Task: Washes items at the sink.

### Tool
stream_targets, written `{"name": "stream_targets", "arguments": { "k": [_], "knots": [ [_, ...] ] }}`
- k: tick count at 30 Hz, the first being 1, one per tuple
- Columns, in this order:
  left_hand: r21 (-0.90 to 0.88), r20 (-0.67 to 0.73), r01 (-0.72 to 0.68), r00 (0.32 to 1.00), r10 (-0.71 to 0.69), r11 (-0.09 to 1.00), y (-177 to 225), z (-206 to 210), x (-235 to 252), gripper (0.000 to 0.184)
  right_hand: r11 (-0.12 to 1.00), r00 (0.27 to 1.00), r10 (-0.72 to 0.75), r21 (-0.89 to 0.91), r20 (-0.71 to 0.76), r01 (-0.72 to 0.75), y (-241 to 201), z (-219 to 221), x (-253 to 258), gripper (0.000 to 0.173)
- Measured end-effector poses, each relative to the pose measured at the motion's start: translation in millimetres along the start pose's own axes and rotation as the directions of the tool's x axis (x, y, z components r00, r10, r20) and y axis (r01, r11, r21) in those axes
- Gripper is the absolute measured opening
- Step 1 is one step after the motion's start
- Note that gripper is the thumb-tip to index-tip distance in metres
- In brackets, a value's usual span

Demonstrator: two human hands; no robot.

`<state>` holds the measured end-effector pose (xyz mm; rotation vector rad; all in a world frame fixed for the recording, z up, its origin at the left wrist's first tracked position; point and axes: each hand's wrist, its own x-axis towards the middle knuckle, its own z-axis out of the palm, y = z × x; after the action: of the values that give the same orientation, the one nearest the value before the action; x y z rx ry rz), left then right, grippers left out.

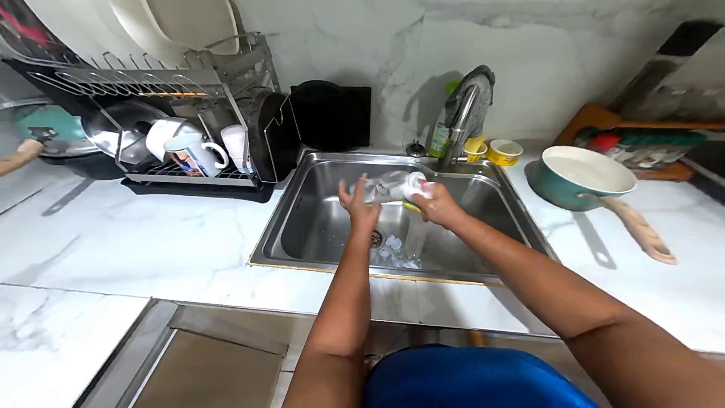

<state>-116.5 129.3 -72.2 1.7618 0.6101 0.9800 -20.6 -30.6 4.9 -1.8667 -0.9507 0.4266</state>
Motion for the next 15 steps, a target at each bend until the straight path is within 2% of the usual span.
{"name": "stream_targets", "arguments": {
  "k": [1,2,3,4,5,6,8,9,10,11,12,13,14,15],
  "knots": [
    [-0.310,0.042,0.219,0.975,-0.217,0.925,2,-1,0,0.069,0.973,0.989,-0.142,-0.177,0.037,0.147,9,-2,2,0.029],
    [-0.570,0.125,0.389,0.912,-0.391,0.724,8,0,1,0.056,0.916,0.962,-0.249,-0.295,0.109,0.271,20,0,4,0.028],
    [-0.703,0.223,0.493,0.837,-0.499,0.513,14,-1,1,0.044,0.869,0.940,-0.283,-0.363,0.190,0.336,29,4,5,0.026],
    [-0.742,0.297,0.552,0.779,-0.552,0.380,19,-1,0,0.050,0.843,0.927,-0.270,-0.402,0.259,0.358,36,11,6,0.025],
    [-0.745,0.323,0.578,0.750,-0.577,0.333,23,0,0,0.056,0.837,0.924,-0.233,-0.420,0.304,0.350,40,21,5,0.026],
    [-0.744,0.297,0.576,0.740,-0.603,0.340,23,3,0,0.055,0.851,0.931,-0.165,-0.430,0.326,0.301,40,31,2,0.028],
    [-0.744,0.201,0.529,0.760,-0.619,0.409,14,10,1,0.062,0.926,0.942,0.046,-0.368,0.333,0.085,28,52,-8,0.032],
    [-0.748,0.164,0.498,0.779,-0.605,0.439,12,12,2,0.068,0.969,0.929,0.139,-0.239,0.344,-0.057,20,60,-12,0.030],
    [-0.765,0.151,0.457,0.812,-0.564,0.454,12,11,1,0.072,0.982,0.903,0.174,0.003,0.393,-0.190,15,64,-16,0.024],
    [-0.792,0.165,0.415,0.852,-0.497,0.448,13,6,-1,0.070,0.893,0.862,0.139,0.315,0.487,-0.322,13,63,-17,0.015],
    [-0.821,0.188,0.376,0.889,-0.419,0.430,15,2,-5,0.066,0.692,0.810,0.054,0.563,0.584,-0.452,14,62,-17,0.017],
    [-0.851,0.193,0.336,0.915,-0.355,0.403,16,-1,-7,0.059,0.452,0.772,-0.026,0.697,0.635,-0.557,15,63,-18,0.024],
    [-0.877,0.183,0.299,0.931,-0.315,0.377,14,-2,-6,0.056,0.262,0.765,-0.064,0.750,0.641,-0.607,13,65,-18,0.031],
    [-0.893,0.159,0.268,0.939,-0.304,0.362,9,0,-4,0.057,0.130,0.777,-0.054,0.776,0.627,-0.617,12,65,-20,0.035]
  ]
}}
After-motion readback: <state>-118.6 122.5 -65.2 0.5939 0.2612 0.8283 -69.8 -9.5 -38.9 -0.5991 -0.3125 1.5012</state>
